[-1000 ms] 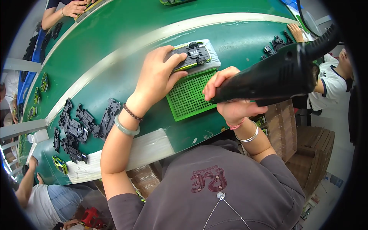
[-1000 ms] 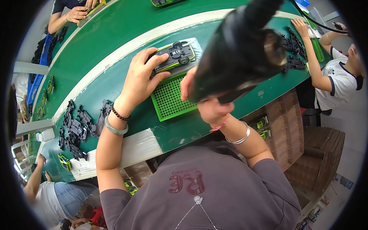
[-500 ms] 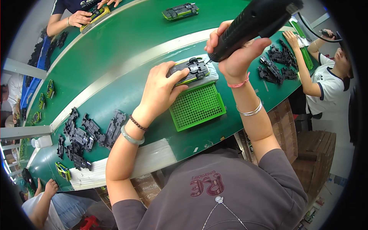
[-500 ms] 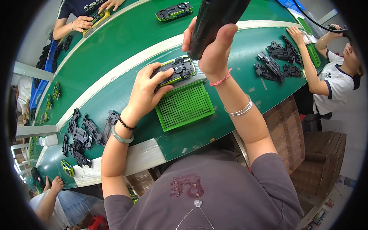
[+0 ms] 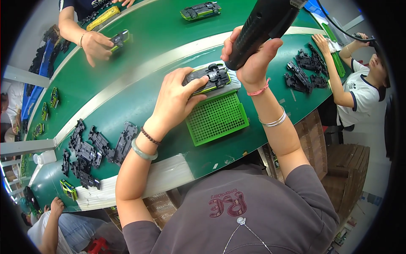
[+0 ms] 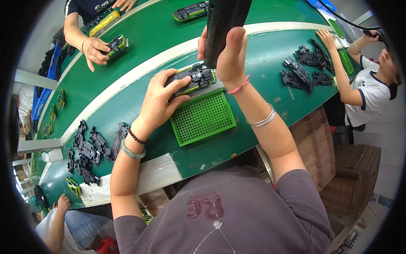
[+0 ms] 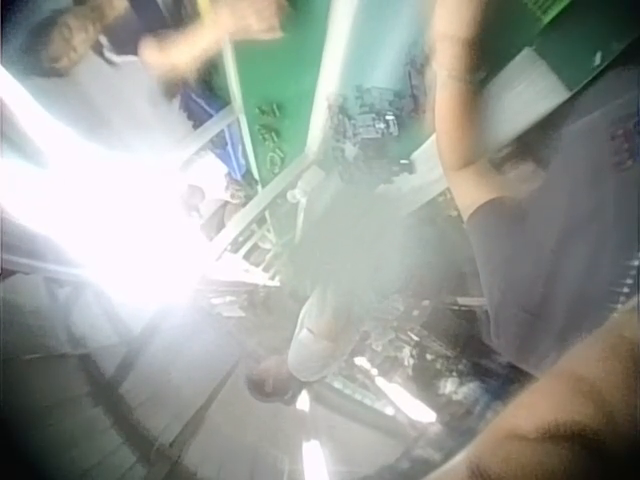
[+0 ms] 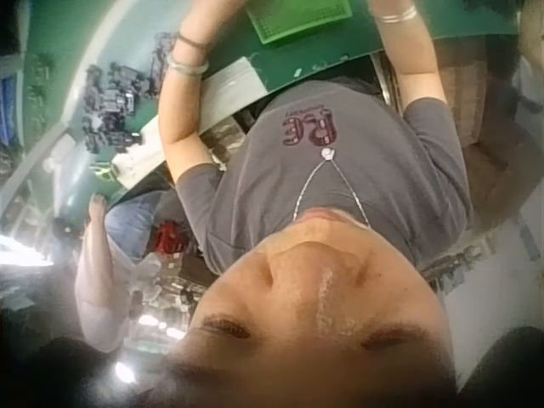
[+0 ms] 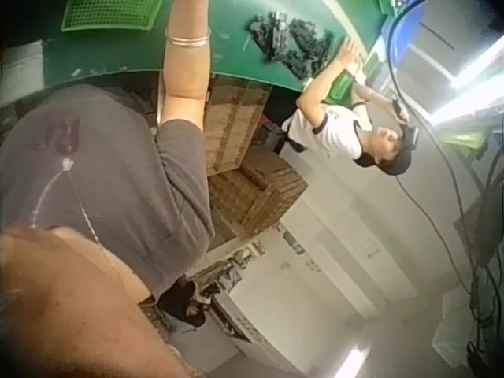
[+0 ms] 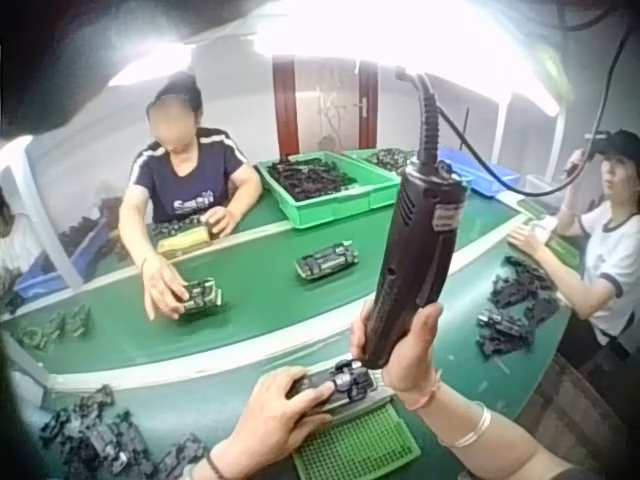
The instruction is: The person assembles toy cars on an assembly line by fitting chassis pieces onto car bodies, fastening them with an electric screwdriver, and placing the finished toy cars into a partitioned box.
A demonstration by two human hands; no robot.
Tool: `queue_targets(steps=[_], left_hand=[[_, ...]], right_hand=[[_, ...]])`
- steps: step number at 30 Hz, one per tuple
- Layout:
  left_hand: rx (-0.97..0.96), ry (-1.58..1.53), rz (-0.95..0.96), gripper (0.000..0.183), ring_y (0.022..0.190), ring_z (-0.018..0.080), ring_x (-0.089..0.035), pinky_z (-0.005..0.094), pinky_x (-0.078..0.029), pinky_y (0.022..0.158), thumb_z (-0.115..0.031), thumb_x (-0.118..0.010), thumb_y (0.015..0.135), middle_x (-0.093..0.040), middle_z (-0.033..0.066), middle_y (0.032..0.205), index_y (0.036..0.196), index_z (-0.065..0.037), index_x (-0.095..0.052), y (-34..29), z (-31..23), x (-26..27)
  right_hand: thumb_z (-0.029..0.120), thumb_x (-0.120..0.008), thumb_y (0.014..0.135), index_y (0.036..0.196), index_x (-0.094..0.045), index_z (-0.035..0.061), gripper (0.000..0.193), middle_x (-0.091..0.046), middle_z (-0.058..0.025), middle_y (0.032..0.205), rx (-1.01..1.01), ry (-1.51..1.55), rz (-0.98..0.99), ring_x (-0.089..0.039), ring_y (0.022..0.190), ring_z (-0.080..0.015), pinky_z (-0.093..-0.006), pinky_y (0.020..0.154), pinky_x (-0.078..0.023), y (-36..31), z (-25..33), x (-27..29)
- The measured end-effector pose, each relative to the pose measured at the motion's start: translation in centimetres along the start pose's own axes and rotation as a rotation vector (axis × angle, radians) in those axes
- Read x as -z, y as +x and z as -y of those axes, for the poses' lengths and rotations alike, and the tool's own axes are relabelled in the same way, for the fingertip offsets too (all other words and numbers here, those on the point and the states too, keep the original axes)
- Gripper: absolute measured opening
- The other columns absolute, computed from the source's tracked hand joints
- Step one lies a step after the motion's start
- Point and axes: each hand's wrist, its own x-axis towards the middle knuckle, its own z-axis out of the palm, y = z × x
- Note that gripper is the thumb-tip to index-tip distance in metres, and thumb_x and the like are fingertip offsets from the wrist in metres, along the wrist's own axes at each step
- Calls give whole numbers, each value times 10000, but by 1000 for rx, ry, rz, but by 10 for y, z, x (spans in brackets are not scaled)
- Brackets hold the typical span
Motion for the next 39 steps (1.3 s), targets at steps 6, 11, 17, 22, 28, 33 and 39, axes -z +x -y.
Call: queue_targets(steps=[6,11,17,22,28,33,39], left_hand=[[-35,-30,23,379,998,352,-495,428,-402,869,-158,-702,700,-517,159,1092,1061,-131,-590,2,4,2],[-9,-32,54,384,1035,350,-485,420,-400,887,-153,-700,709,-507,165,1124,1077,-127,-595,2,4,3],[-10,-32,68,383,1060,345,-481,403,-408,894,-146,-699,718,-501,168,1145,1087,-119,-602,2,5,1],[8,-50,59,388,1057,348,-484,397,-412,891,-145,-699,715,-505,174,1141,1090,-114,-602,-1,6,-1],[-25,-46,-8,372,995,371,-500,423,-410,853,-167,-701,707,-524,191,1088,1063,-144,-596,-2,9,-3],[-30,-64,-8,371,991,366,-501,419,-416,843,-162,-704,704,-525,188,1086,1059,-145,-598,-1,9,-4],[-10,-37,34,389,1032,338,-494,388,-425,869,-146,-705,712,-508,172,1130,1089,-128,-609,0,7,-1]], right_hand=[[734,-289,803,702,-521,-16,792,-504,-65,514,53,46,34,-502,436,-120,-229,404,-401,3,-10,-6],[750,-309,784,679,-524,-10,797,-510,-61,508,22,54,43,-498,422,-110,-224,398,-405,2,-13,-4],[755,-312,779,688,-531,-13,804,-514,-64,510,30,52,65,-505,424,-113,-224,400,-408,0,-13,-4],[777,-269,768,772,-519,-16,832,-526,-84,547,116,128,26,-523,458,-139,-241,435,-422,2,-4,-2],[986,-88,413,813,-457,-23,1146,-518,-117,597,78,462,168,-525,511,-181,-269,481,-454,-75,38,-8],[981,-120,442,812,-460,-20,1120,-512,-112,624,9,393,93,-512,521,-167,-258,495,-445,-104,20,-5],[951,-137,521,809,-465,-24,1068,-511,-109,632,29,386,50,-507,514,-163,-257,487,-440,-108,8,-3]])
